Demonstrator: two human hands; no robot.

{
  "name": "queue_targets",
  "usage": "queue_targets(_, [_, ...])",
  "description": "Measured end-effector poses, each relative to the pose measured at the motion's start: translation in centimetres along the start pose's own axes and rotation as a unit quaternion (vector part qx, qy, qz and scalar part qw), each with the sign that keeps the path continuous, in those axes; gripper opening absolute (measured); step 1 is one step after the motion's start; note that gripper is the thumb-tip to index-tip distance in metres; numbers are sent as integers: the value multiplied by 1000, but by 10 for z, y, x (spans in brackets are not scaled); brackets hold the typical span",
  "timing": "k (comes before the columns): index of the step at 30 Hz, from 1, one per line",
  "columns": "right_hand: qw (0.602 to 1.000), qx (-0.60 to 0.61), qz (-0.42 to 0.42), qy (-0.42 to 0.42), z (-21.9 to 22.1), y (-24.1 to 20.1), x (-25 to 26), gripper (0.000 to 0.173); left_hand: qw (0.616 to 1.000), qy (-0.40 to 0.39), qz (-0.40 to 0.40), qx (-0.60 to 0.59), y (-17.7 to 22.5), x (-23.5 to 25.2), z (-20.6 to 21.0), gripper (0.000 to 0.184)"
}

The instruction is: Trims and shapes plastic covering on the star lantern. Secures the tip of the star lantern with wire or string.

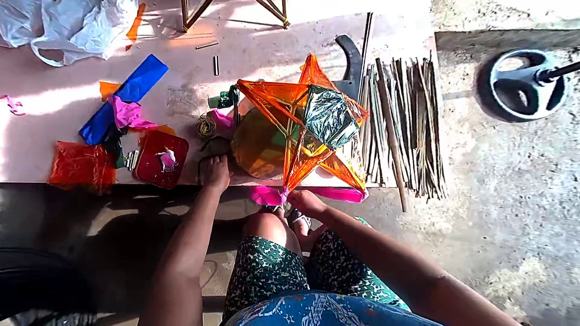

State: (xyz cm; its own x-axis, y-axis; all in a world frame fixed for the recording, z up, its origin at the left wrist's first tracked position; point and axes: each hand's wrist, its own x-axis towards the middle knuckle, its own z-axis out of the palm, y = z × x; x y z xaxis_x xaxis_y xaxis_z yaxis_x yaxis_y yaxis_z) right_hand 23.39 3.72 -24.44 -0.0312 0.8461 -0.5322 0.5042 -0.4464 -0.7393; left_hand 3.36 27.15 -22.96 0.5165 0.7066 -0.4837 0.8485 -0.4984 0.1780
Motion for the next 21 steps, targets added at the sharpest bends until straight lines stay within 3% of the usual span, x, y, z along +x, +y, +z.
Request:
queue_targets(2, [976, 209, 34, 52, 19, 4, 9, 23, 1000, 2, 14, -3, -2, 1, -3, 59])
queue_targets(4, [936, 344, 66, 32, 35, 13, 16, 18, 1000, -1, 18, -11, -2, 1, -4, 60])
queue_targets(6, [959, 276, 66, -17, 45, 22, 26, 22, 1000, -4, 16, -15, -3, 2, -8, 61])
queue_targets(9, [994, 29, 68, -79, 43, 7, 40, 36, 1000, -12, 8, -20, -1, 1, -15, 62])
queue_targets(12, [996, -35, 70, -32, 48, -14, 49, 41, 999, -2, 17, -34, -2, -1, -19, 62])
queue_targets(15, [978, 179, 81, 77, 53, -35, 54, 32, 999, 9, 28, -38, -1, -4, -26, 61])
queue_targets(17, [900, 403, 90, 139, 71, -23, 70, 24, 999, 14, 37, -33, 0, -6, -29, 61])
queue_targets(18, [876, 452, 74, 152, 78, -16, 78, 22, 999, 15, 38, -30, 0, -6, -29, 60])
queue_targets(21, [888, 404, 91, 198, 66, -38, 88, 16, 999, 8, 38, -32, 1, -6, -31, 60])
